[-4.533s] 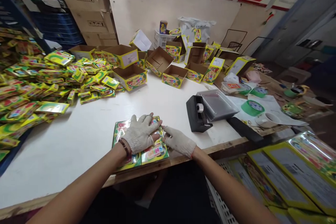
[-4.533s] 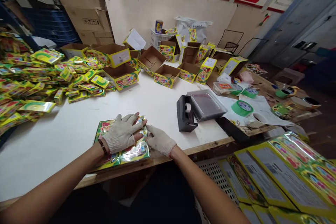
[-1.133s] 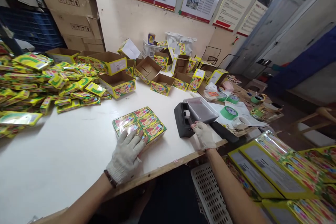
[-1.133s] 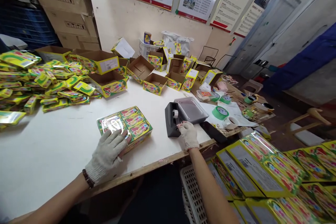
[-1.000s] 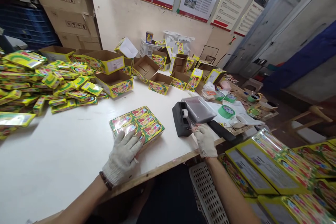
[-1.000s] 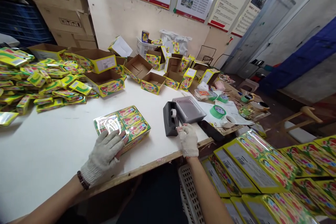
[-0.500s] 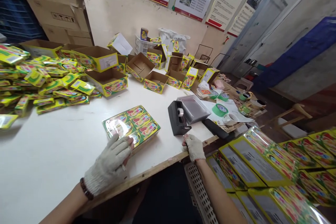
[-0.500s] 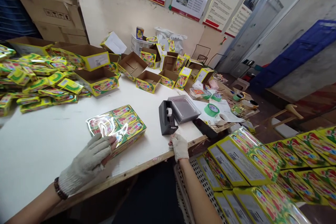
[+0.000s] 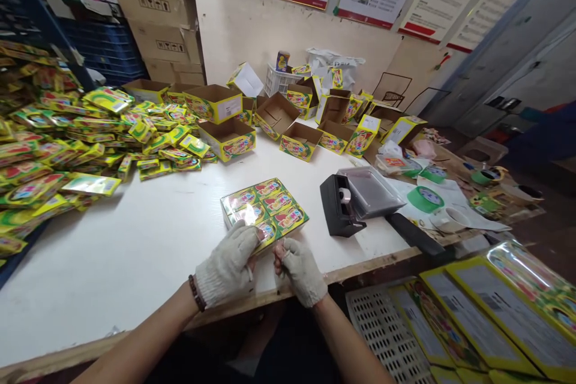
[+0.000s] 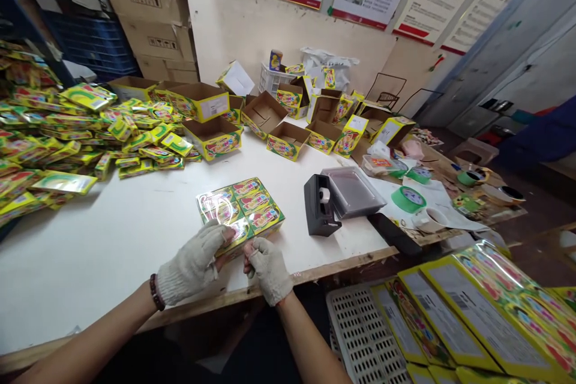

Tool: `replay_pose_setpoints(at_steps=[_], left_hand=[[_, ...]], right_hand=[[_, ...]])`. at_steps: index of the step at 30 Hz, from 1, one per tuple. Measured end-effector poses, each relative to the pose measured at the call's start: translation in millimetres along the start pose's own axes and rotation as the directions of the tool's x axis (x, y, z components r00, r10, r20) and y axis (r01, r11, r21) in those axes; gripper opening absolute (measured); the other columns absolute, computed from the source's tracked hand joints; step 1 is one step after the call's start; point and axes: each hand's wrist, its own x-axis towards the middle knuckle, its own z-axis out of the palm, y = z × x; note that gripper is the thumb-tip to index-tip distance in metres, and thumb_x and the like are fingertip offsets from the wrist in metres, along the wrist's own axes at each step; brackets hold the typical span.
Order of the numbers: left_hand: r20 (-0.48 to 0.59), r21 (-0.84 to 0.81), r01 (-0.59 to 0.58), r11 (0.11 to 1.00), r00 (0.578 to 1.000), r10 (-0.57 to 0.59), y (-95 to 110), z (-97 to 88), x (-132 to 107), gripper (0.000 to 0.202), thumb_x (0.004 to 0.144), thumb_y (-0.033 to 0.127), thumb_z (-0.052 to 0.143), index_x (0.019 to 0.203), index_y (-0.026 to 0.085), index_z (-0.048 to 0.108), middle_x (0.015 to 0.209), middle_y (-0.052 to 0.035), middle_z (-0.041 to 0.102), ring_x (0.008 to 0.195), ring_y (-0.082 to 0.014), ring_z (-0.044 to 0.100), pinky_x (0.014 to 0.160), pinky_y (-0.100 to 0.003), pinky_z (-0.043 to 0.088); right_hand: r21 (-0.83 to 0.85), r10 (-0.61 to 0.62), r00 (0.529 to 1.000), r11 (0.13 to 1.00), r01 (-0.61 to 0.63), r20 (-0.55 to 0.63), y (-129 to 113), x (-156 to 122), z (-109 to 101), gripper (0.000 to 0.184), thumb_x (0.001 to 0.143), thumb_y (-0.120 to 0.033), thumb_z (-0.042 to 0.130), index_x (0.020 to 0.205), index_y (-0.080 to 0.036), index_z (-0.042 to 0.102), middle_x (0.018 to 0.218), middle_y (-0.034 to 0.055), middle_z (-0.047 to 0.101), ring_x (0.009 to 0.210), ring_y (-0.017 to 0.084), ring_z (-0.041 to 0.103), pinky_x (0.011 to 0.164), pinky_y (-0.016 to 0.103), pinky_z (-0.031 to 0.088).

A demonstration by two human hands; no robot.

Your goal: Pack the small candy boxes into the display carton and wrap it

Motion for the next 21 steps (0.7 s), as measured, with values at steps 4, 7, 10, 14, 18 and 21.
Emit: replay_pose_setpoints(at_steps=[4, 7, 10, 14, 18, 21], left_hand=[[0.187, 0.141, -0.062, 0.988, 0.982, 0.035, 8.4, -3.4, 5.7, 0.065, 0.072, 0.006, 0.05, 0.134, 0.023, 0.045, 0.103, -0.009, 0.056, 0.094, -0.0257, 0.052, 0.093, -0.052, 0.044], [0.271, 0.245, -0.024, 0.969, 0.962, -0.044, 15.3, -5.1, 9.8, 0.054, 0.071, 0.009, 0.053, 0.123, 0.022, 0.058, 0.099, -0.0099, 0.055, 0.093, -0.0278, 0.05, 0.092, -0.053, 0.043], [0.208, 0.231, 0.015, 0.973, 0.976, -0.064, 15.6, 0.1, 10.5, 0.038, 0.076, 0.014, 0.055, 0.113, 0.019, 0.063, 0.101, -0.0105, 0.057, 0.096, -0.0274, 0.05, 0.096, -0.051, 0.042], [0.025, 0.216, 0.139, 0.967, 0.989, -0.148, 10.3, 15.6, 12.7, 0.015, 0.087, 0.032, 0.058, 0.09, 0.021, 0.068, 0.093, -0.0073, 0.059, 0.087, -0.0234, 0.051, 0.079, -0.04, 0.044], [-0.095, 0.299, 0.225, 0.927, 0.974, -0.206, 13.7, 29.8, 14.8, 0.018, 0.087, 0.032, 0.059, 0.075, 0.021, 0.065, 0.086, -0.0064, 0.06, 0.083, -0.0229, 0.051, 0.072, -0.037, 0.041], [-0.1, 0.309, 0.241, 0.92, 0.97, -0.22, 21.3, 27.7, 16.2, 0.011, 0.085, 0.024, 0.058, 0.078, 0.021, 0.065, 0.089, -0.0068, 0.061, 0.084, -0.0225, 0.052, 0.074, -0.037, 0.042]], right_hand=[[-0.06, 0.02, 0.999, 0.998, -0.022, -0.042, 5.4, 7.5, 3.3, 0.041, 0.079, -0.057, 0.059, 0.062, -0.021, 0.05, 0.054, -0.0018, 0.053, 0.05, 0.012, 0.05, 0.052, 0.026, 0.039], [-0.039, 0.066, 0.996, 0.997, -0.068, -0.056, 12.1, 9.0, 3.3, 0.041, 0.077, -0.056, 0.06, 0.06, -0.022, 0.048, 0.052, -0.0024, 0.051, 0.048, 0.011, 0.048, 0.05, 0.026, 0.04], [-0.005, 0.128, 0.99, 0.992, -0.129, -0.052, 16.1, 11.9, 2.5, 0.042, 0.074, -0.06, 0.06, 0.062, -0.022, 0.049, 0.054, -0.0026, 0.052, 0.047, 0.011, 0.049, 0.047, 0.025, 0.04], [0.004, 0.214, 0.977, 0.977, -0.214, -0.001, 14.5, 13.2, -4.6, 0.037, 0.065, -0.052, 0.072, 0.062, -0.019, 0.055, 0.063, 0.0001, 0.06, 0.057, 0.013, 0.058, 0.053, 0.024, 0.048], [0.039, 0.319, 0.947, 0.946, -0.321, 0.044, 13.3, 8.0, -12.2, 0.036, 0.062, -0.047, 0.074, 0.074, -0.019, 0.056, 0.065, -0.0005, 0.062, 0.057, 0.015, 0.062, 0.053, 0.028, 0.053], [0.105, 0.353, 0.935, 0.931, -0.349, -0.025, 12.2, 9.7, -13.7, 0.045, 0.072, -0.063, 0.061, 0.084, -0.021, 0.049, 0.064, -0.0019, 0.061, 0.05, 0.013, 0.061, 0.046, 0.025, 0.051]])
